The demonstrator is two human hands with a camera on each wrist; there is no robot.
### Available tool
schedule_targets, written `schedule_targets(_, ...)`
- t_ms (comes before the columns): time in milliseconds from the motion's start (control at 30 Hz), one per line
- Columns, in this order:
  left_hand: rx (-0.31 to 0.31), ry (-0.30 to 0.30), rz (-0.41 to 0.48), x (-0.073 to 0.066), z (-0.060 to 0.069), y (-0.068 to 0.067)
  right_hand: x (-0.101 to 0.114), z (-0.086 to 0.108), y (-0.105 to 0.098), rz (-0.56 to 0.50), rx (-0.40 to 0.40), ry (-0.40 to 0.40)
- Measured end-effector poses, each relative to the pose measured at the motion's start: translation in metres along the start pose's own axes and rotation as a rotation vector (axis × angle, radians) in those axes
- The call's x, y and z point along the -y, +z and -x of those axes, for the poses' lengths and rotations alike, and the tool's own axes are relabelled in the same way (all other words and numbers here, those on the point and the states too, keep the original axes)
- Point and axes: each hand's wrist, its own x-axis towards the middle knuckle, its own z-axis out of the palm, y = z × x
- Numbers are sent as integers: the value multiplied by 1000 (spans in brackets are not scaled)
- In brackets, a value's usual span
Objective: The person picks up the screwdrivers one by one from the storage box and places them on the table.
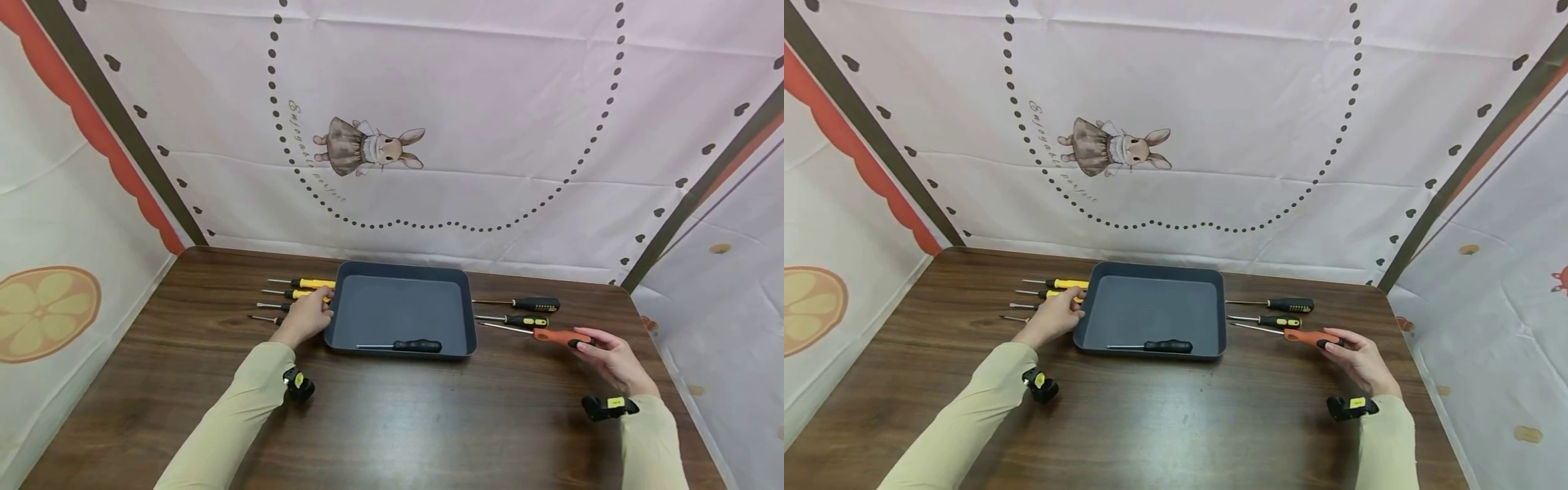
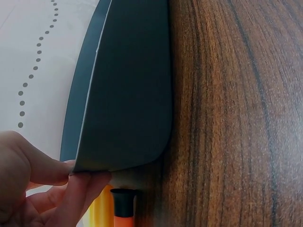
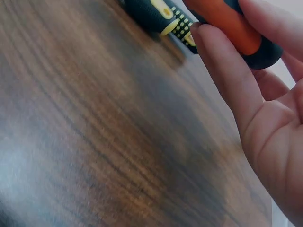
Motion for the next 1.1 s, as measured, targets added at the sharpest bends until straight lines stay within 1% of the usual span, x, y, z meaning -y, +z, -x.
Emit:
schedule_targets(133,1,-9,-2,0,1,-1,-6,-4,0,-2,22,-2)
schedule_targets(300,9,-9,3,-1,2,-1,-13,-9,1,1,34,33)
schedule_targets(433,14,-15,8,-2,2,0,-14,-12,3,20,13,85)
schedule_targets(533,14,-12,5,-2,2,-1,-13,-13,3,73,-20,113)
schedule_targets(600,12,-9,3,-2,1,-1,-11,-15,4,150,-56,127)
schedule_targets(633,12,-8,2,-2,1,-1,-10,-16,5,221,-78,125)
schedule_targets(800,12,-9,-2,-3,1,-2,-5,-23,6,665,-154,113)
schedule_targets(867,14,-12,-3,-3,0,-2,-3,-25,7,784,-166,109)
schedule_targets(933,16,-12,-3,-3,0,-1,-2,-27,8,835,-174,114)
schedule_targets(1100,23,-11,-1,-3,0,-1,0,-30,11,854,-169,117)
